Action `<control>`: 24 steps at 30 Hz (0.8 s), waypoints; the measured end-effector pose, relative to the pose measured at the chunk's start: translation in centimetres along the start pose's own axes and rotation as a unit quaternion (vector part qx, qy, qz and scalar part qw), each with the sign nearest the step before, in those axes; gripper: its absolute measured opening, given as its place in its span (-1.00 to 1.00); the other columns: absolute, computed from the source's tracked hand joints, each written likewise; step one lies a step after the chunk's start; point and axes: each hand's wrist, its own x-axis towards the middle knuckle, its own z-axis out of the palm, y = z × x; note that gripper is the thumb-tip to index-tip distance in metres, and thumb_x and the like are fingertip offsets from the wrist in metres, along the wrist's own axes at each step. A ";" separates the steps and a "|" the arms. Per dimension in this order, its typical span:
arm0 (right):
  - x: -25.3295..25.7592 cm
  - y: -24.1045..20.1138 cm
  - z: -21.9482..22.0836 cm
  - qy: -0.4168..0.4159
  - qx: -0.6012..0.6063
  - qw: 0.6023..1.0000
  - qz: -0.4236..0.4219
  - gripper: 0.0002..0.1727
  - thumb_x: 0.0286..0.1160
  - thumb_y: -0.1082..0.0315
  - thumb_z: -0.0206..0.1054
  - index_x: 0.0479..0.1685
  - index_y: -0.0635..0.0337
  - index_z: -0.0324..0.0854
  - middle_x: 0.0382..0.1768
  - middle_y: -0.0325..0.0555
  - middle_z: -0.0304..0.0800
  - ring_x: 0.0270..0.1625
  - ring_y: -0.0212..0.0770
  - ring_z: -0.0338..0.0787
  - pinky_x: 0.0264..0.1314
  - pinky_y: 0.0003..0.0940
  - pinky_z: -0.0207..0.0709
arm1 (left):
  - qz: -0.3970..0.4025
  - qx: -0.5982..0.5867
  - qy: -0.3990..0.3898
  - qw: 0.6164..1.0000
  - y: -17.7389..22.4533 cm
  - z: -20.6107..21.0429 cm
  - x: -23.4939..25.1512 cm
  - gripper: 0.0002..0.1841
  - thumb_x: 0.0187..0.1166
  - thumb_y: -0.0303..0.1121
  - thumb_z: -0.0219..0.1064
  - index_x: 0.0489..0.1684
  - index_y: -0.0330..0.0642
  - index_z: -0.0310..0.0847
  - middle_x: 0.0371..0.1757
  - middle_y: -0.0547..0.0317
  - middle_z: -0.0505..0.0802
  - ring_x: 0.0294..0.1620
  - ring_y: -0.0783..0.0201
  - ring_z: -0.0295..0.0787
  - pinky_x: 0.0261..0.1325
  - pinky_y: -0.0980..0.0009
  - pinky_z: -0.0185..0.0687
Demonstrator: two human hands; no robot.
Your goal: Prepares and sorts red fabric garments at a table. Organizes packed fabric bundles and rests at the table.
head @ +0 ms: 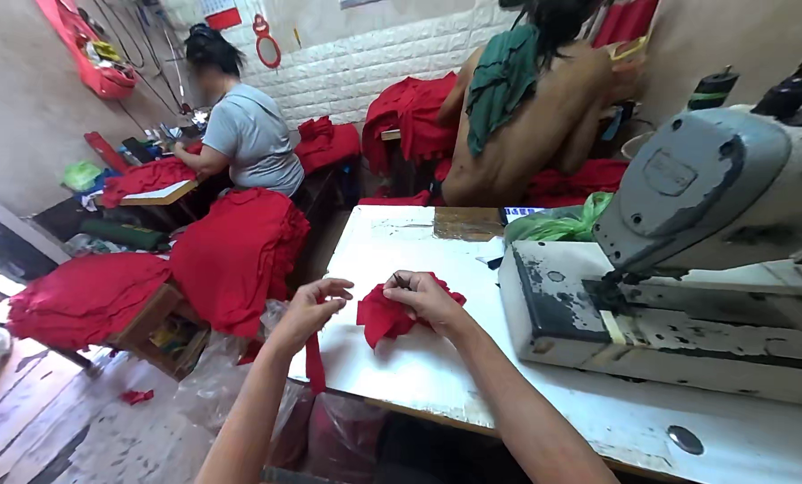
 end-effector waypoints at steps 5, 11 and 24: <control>-0.1 -0.1 0.4 0.003 0.054 0.998 -0.010 -0.90 0.65 0.44 0.25 -0.13 0.29 0.62 -0.50 -0.37 0.61 -0.65 -0.61 0.41 -0.58 -0.70 0.32 | -0.013 -0.073 -0.088 0.993 0.4 1.7 0.5 -0.64 0.74 -0.35 0.21 0.46 -0.13 0.51 0.03 0.39 0.83 -0.62 0.71 0.34 -0.61 0.72 0.21; 0.0 0.5 1.0 -0.022 0.001 0.999 -0.037 -0.78 0.47 0.39 0.44 -0.02 0.31 0.64 -0.38 -0.33 0.64 -0.43 -0.57 0.53 -0.32 -0.64 0.43 | -0.024 -0.094 -0.060 0.993 0.0 2.6 1.0 -0.92 0.71 -0.40 0.27 -0.10 -0.19 0.64 -0.49 0.43 0.70 -0.69 0.66 0.37 -0.62 0.71 0.25; 0.4 2.0 1.3 0.105 -0.121 0.974 -0.159 -0.72 0.42 0.19 0.52 -0.08 0.21 0.75 -0.31 -0.29 0.69 -0.48 -0.57 0.43 -0.36 -0.59 0.36 | -0.087 -0.171 -0.011 0.981 -0.6 1.9 0.8 -0.76 0.81 -0.39 0.13 -0.32 -0.19 0.63 -0.61 0.42 0.64 -0.76 0.65 0.34 -0.68 0.73 0.30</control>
